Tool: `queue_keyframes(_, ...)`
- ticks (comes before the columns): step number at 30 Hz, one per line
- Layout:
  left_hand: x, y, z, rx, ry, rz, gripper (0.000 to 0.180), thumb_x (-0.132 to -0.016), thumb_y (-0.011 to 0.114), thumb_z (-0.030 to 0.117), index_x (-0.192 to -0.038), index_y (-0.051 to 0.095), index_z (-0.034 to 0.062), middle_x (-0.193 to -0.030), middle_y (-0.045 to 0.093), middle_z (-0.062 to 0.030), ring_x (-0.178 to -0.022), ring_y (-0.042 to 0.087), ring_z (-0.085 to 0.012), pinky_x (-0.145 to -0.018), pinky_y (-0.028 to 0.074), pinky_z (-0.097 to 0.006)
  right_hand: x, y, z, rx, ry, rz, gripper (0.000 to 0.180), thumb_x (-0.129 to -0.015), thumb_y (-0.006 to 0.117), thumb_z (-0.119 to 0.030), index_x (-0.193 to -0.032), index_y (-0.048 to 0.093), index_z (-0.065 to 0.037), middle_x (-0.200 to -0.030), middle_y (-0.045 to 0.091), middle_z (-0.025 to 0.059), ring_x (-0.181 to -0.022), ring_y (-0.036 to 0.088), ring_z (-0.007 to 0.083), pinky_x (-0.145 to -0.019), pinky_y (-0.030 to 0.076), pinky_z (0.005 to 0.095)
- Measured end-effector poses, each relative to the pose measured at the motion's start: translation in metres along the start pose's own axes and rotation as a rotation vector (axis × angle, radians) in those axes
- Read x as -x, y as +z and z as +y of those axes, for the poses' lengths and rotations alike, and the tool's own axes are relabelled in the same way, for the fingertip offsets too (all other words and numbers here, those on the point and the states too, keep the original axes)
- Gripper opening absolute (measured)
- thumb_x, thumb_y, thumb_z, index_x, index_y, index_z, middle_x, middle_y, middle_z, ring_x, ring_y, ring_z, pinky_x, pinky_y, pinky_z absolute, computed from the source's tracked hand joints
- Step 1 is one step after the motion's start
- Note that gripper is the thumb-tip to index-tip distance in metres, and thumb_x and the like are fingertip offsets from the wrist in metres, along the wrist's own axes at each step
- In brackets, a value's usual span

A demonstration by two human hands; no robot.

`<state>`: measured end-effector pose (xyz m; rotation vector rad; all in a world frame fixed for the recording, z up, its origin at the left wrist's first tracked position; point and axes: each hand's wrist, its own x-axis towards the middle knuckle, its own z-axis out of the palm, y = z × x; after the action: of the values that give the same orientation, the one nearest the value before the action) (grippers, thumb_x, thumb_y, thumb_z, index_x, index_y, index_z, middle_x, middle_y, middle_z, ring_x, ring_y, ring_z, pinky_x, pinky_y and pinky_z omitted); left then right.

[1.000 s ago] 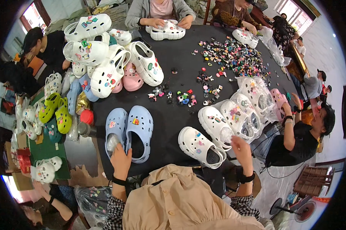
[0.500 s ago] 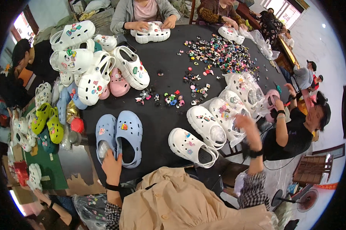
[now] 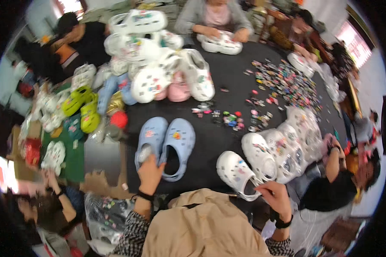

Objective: Decorate and pack shoes into plastic bags at a manufacturing station.

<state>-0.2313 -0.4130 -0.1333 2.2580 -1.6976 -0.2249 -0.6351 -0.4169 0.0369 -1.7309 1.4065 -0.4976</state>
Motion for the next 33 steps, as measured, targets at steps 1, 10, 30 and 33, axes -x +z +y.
queue_keyframes(1, 0.001, 0.005, -0.001, 0.02, 0.003, -0.01, 0.041, -0.074, 0.073, 0.031, -0.098, 0.055, 0.004, -0.089, 0.062, -0.016, -0.08, 0.062, -0.0346, -0.065, 0.05, -0.043, 0.005, 0.0, 0.005, -0.064, 0.059, 0.002, 0.013, -0.08, 0.062, 0.001, -0.091, 0.068, -0.001, -0.077, 0.066, 0.0118, -0.064, 0.061, 0.0203, -0.059, 0.046, 0.0288)
queue_keyframes(10, -0.004, 0.005, 0.011, 0.046, -0.054, 0.085, 0.045, -0.067, 0.077, 0.035, -0.092, 0.054, 0.0061, -0.084, 0.062, -0.012, -0.077, 0.064, -0.0316, -0.062, 0.05, -0.043, -0.013, 0.048, 0.132, 0.215, 0.106, 0.283, 0.063, -0.068, 0.073, -0.001, -0.123, 0.042, -0.005, -0.096, 0.055, 0.0131, -0.081, 0.056, 0.0253, -0.074, 0.046, 0.0353)
queue_keyframes(30, 0.145, -0.086, -0.099, 0.241, -0.575, 0.256, 0.028, -0.074, 0.069, 0.024, -0.073, 0.054, 0.0005, -0.066, 0.052, -0.0184, -0.056, 0.046, -0.0292, -0.055, 0.039, -0.04, -0.033, 0.041, 0.173, 0.506, 0.163, 0.263, 0.055, -0.06, 0.076, -0.017, -0.104, 0.051, 0.003, -0.098, 0.054, 0.021, -0.095, 0.051, 0.0408, -0.08, 0.043, 0.0451)
queue_keyframes(33, 0.171, -0.073, -0.197, 0.226, -0.622, 0.315, 0.024, -0.081, 0.064, 0.016, -0.082, 0.05, -0.0033, -0.068, 0.045, -0.0145, -0.065, 0.042, -0.0211, -0.061, 0.038, -0.037, -0.046, 0.053, 0.164, 0.566, 0.155, 0.295, 0.035, -0.065, 0.066, -0.011, -0.093, 0.05, 0.001, -0.094, 0.055, 0.0203, -0.09, 0.053, 0.0405, -0.075, 0.044, 0.0488)
